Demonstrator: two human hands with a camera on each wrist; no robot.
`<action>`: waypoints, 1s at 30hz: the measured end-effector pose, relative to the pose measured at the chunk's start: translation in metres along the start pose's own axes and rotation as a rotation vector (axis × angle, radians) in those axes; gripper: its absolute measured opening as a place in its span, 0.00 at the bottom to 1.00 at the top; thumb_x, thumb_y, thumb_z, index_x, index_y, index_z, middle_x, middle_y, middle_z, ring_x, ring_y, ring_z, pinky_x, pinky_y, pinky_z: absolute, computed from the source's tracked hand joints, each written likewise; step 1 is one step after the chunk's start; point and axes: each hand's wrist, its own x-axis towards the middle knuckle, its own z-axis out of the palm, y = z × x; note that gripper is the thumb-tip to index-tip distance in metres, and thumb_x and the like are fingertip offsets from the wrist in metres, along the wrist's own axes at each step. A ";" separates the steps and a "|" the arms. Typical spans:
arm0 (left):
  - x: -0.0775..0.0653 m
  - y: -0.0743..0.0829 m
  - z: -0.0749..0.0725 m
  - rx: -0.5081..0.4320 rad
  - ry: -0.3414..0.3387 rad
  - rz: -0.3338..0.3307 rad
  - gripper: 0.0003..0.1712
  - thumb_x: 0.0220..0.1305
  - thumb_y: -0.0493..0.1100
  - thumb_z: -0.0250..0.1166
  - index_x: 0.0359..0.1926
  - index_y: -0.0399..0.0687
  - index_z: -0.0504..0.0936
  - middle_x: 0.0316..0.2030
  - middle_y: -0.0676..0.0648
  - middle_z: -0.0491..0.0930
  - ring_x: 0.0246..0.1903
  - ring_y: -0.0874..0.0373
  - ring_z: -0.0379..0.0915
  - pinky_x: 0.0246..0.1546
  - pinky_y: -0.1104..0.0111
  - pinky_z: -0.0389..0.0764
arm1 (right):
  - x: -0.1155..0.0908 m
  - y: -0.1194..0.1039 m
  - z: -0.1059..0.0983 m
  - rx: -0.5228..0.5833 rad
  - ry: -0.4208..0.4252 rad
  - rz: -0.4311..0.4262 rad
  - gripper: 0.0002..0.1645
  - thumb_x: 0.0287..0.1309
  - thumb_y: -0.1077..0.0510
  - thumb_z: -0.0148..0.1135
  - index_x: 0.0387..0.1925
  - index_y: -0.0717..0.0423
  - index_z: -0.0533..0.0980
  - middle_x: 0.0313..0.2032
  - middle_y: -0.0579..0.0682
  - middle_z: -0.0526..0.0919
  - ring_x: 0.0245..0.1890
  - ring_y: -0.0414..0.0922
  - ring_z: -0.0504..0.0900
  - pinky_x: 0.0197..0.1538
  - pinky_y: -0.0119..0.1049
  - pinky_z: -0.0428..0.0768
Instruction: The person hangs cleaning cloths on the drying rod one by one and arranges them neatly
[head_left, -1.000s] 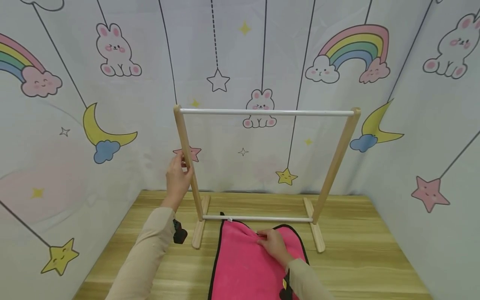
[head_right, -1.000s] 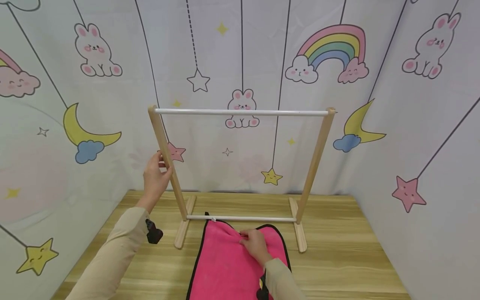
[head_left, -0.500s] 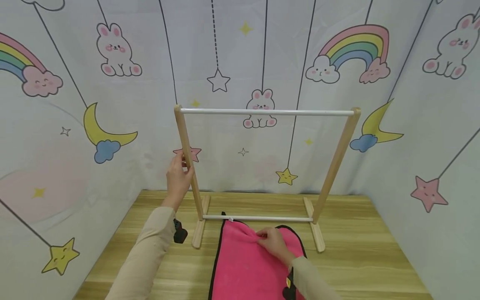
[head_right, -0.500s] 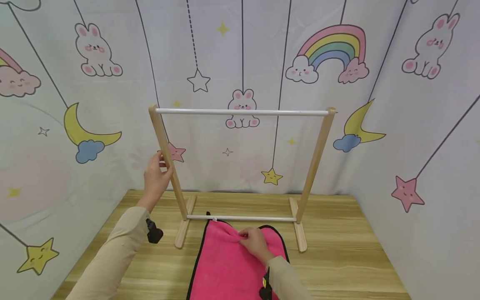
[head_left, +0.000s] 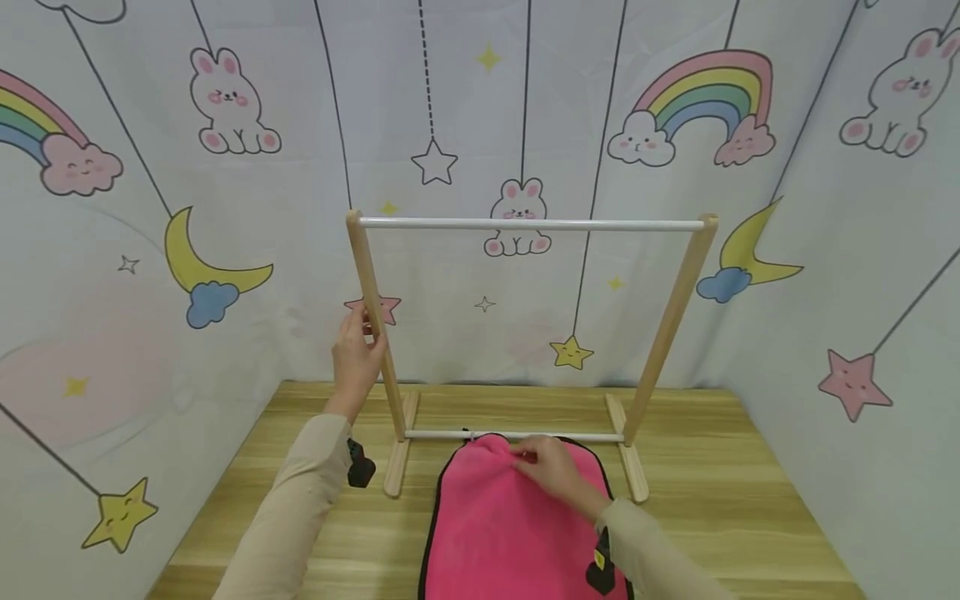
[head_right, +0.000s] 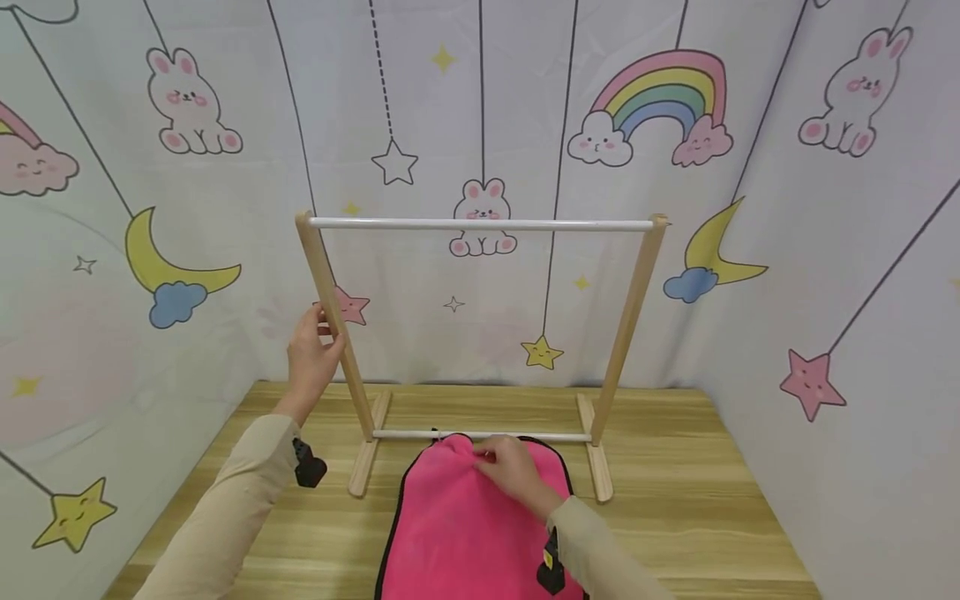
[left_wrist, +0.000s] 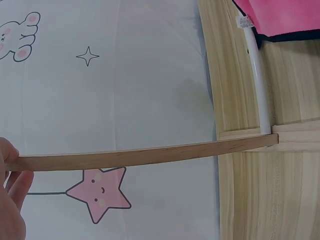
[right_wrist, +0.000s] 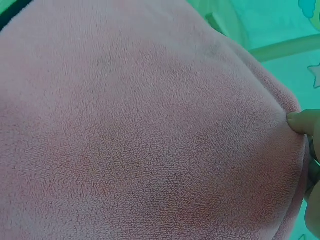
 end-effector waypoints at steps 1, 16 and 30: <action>0.000 0.000 0.000 0.001 0.004 0.001 0.22 0.54 0.28 0.59 0.52 0.37 0.70 0.40 0.37 0.73 0.37 0.45 0.75 0.33 0.59 0.82 | 0.002 -0.003 -0.004 -0.005 -0.003 -0.006 0.12 0.47 0.62 0.67 0.37 0.55 0.83 0.34 0.47 0.83 0.33 0.40 0.80 0.31 0.28 0.77; 0.000 0.003 0.000 -0.009 -0.001 -0.031 0.21 0.55 0.28 0.59 0.51 0.36 0.69 0.42 0.37 0.73 0.38 0.45 0.75 0.34 0.59 0.82 | 0.025 -0.048 -0.064 -0.056 0.022 -0.067 0.12 0.48 0.60 0.67 0.39 0.52 0.83 0.35 0.45 0.83 0.34 0.40 0.80 0.32 0.28 0.78; 0.000 0.004 -0.001 -0.016 -0.005 -0.030 0.22 0.54 0.27 0.59 0.52 0.33 0.69 0.42 0.35 0.73 0.39 0.44 0.75 0.35 0.57 0.82 | 0.057 -0.076 -0.122 -0.077 0.065 -0.169 0.11 0.49 0.62 0.66 0.38 0.57 0.82 0.34 0.47 0.82 0.36 0.42 0.79 0.35 0.31 0.79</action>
